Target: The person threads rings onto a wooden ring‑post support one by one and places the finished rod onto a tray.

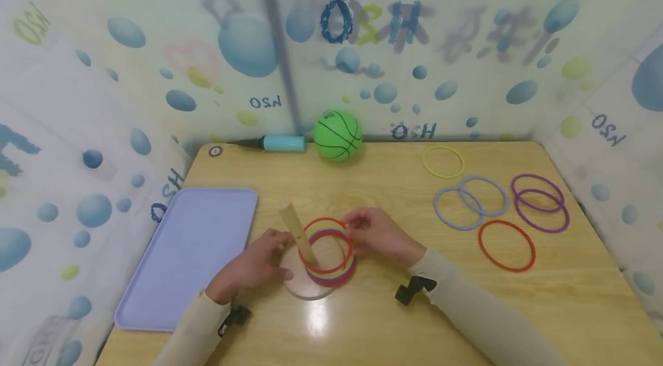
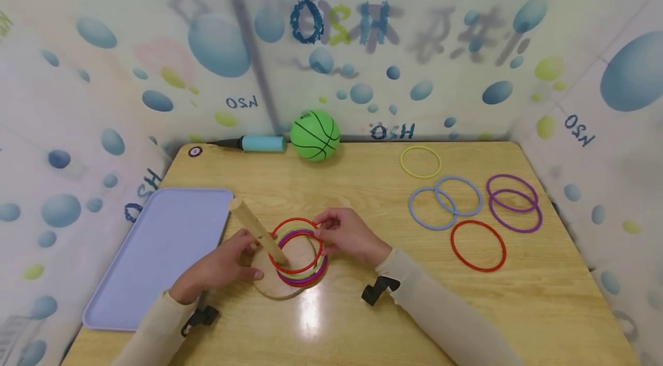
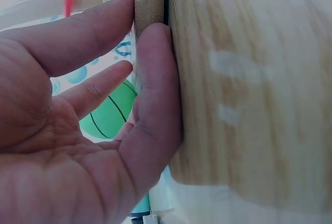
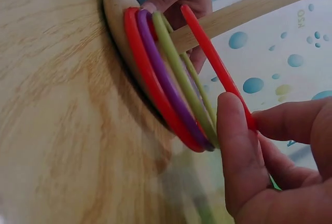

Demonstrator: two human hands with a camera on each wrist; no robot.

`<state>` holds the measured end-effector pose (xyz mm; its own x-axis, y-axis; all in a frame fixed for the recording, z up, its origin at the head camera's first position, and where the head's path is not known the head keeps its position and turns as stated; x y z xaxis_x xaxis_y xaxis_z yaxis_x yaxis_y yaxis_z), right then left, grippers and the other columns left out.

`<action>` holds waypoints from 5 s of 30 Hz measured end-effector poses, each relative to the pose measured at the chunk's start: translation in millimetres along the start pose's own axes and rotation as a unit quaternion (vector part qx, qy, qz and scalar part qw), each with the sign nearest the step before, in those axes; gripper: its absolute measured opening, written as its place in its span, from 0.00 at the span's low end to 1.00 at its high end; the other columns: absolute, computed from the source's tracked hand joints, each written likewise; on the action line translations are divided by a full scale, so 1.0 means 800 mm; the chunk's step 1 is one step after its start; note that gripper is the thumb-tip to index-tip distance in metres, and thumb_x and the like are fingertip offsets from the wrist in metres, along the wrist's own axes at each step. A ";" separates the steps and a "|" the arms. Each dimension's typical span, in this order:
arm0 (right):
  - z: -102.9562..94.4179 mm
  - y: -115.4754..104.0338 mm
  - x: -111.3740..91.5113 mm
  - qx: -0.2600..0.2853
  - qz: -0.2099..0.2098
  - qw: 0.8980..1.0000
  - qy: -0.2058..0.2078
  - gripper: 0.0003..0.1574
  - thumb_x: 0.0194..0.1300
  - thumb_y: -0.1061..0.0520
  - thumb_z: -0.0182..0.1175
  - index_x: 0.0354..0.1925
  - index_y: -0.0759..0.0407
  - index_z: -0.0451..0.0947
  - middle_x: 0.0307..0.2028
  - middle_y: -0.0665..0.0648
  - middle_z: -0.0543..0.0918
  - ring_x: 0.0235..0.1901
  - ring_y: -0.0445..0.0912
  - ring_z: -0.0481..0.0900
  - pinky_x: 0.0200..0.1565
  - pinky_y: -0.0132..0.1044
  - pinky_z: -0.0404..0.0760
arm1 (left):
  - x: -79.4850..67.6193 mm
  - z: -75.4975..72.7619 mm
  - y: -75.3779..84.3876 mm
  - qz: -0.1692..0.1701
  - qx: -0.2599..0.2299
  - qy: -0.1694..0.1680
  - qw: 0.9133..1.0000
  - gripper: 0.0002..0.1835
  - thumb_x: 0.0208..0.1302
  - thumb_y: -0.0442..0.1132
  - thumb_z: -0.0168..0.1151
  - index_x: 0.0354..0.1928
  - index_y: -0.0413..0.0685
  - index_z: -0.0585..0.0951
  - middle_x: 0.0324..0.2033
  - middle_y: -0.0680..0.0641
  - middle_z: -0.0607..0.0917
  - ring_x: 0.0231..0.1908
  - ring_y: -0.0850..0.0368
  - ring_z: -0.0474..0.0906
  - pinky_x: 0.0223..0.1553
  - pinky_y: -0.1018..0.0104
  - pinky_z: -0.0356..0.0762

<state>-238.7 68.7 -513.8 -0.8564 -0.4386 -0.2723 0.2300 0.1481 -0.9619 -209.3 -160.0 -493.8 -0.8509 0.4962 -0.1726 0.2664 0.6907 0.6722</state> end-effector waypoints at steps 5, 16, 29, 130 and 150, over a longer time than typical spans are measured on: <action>0.000 0.009 0.002 0.001 -0.001 1.000 0.000 0.19 0.71 0.64 0.65 0.58 0.69 0.80 0.41 0.61 0.83 0.36 0.46 0.84 0.38 0.43 0.90 | 0.000 0.002 -0.001 -0.011 -0.006 -0.005 1.000 0.36 0.55 0.38 0.82 0.67 0.49 0.80 0.52 0.42 0.78 0.52 0.44 0.78 0.59 0.43 0.78; 0.001 0.016 0.002 -0.013 -0.003 1.000 -0.001 0.18 0.70 0.64 0.65 0.56 0.70 0.81 0.41 0.63 0.85 0.35 0.46 0.85 0.38 0.47 0.91 | 0.001 0.001 -0.002 -0.013 -0.003 -0.003 1.000 0.36 0.55 0.38 0.82 0.67 0.48 0.80 0.52 0.42 0.78 0.52 0.45 0.78 0.59 0.44 0.78; -0.016 0.016 -0.002 -0.065 -0.018 0.998 0.018 0.18 0.67 0.64 0.65 0.55 0.65 0.83 0.39 0.60 0.86 0.24 0.47 0.83 0.30 0.40 0.87 | -0.001 0.001 0.002 -0.004 -0.002 -0.002 1.000 0.36 0.55 0.38 0.81 0.68 0.46 0.79 0.52 0.41 0.78 0.52 0.45 0.78 0.58 0.44 0.78; -0.422 0.016 -0.111 -0.453 -0.016 0.860 0.235 0.23 0.66 0.60 0.67 0.56 0.70 0.83 0.41 0.69 0.89 0.38 0.55 0.85 0.36 0.38 0.77 | -0.001 0.007 -0.009 -0.023 -0.018 -0.009 1.000 0.38 0.56 0.40 0.81 0.70 0.48 0.78 0.54 0.43 0.78 0.55 0.44 0.78 0.61 0.42 0.77; -0.374 -0.007 -0.131 -0.277 -0.043 0.939 0.200 0.22 0.79 0.61 0.58 0.62 0.75 0.77 0.48 0.62 0.86 0.40 0.34 0.81 0.39 0.33 0.86 | -0.004 0.004 -0.011 -0.042 -0.024 -0.009 0.999 0.38 0.57 0.39 0.81 0.70 0.50 0.78 0.55 0.44 0.78 0.55 0.45 0.78 0.61 0.41 0.77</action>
<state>-288.3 378.9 -472.1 -0.9915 -0.1179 -0.0554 -0.0291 0.6149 -0.7881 -207.5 -166.0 -501.5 -0.8611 0.4473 -0.2417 0.1726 0.7043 0.6886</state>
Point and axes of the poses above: each hand's wrist, its own x-axis towards the middle knuckle, its own z-axis out of the palm, y = z × x, the point moved 10 cm from there along x, towards the middle knuckle
